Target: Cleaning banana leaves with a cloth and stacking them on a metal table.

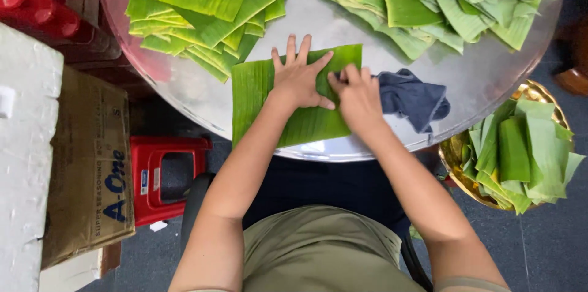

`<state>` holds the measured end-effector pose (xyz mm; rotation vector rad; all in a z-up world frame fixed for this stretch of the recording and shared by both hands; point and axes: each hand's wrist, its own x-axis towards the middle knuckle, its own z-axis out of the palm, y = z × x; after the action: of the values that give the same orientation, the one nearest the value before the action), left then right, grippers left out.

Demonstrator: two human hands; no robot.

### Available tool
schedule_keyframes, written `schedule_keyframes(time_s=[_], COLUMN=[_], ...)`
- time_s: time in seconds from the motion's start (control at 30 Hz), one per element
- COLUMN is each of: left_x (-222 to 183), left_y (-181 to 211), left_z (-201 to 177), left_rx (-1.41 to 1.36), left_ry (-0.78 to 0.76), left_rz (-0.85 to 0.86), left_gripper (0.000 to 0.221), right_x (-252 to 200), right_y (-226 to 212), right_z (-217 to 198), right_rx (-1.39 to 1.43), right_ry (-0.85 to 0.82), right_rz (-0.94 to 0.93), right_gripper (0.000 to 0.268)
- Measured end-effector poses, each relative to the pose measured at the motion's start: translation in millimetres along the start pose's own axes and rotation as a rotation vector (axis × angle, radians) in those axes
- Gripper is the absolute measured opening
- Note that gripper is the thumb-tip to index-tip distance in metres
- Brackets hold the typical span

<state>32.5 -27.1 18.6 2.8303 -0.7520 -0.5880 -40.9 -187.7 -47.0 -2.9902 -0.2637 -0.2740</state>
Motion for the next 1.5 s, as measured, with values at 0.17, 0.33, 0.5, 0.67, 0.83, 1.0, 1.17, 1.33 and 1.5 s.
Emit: schedule_keyframes(time_s=[0.17, 0.33, 0.5, 0.67, 0.83, 1.0, 1.17, 1.33, 1.5], left_x=[1.8, 8.9, 2.5, 1.4, 1.3, -2.3, 3.2, 3.7, -0.8], left_y=[-2.8, -6.5, -3.0, -1.9, -2.7, 2.0, 1.1, 6.0, 8.5], left_z=[2.8, 11.8, 5.5, 1.3, 3.4, -3.6, 1.2, 3.9, -0.1], left_rx=[0.018, 0.045, -0.002, 0.023, 0.002, 0.014, 0.044, 0.085, 0.075], left_ry=[-0.017, -0.027, -0.029, -0.039, -0.024, -0.04, -0.028, -0.03, -0.023], left_rz=[-0.009, -0.022, -0.005, -0.019, -0.013, -0.023, -0.027, -0.021, -0.014], left_gripper=[0.118, 0.116, 0.117, 0.12, 0.119, 0.12, 0.122, 0.118, 0.116], right_x=[24.2, -17.9, 17.1, 12.9, -27.4, 8.6, -2.7, -26.5, 18.6], right_y=[9.3, -2.8, 23.5, 12.3, 9.1, 20.4, 4.8, 3.0, 23.2], right_z=[11.6, 18.2, 15.9, 12.8, 12.9, 11.0, 12.6, 10.6, 15.4], right_rx=[0.028, 0.145, 0.062, 0.076, 0.17, 0.091, 0.049, 0.064, -0.05], right_ry=[0.046, -0.107, -0.034, -0.043, -0.105, 0.046, 0.059, -0.042, 0.122], right_rz=[0.038, 0.012, 0.028, 0.033, 0.003, 0.026, 0.022, 0.003, 0.052], right_gripper=[0.048, 0.064, 0.066, 0.068, 0.064, 0.054, 0.051, 0.06, 0.051])
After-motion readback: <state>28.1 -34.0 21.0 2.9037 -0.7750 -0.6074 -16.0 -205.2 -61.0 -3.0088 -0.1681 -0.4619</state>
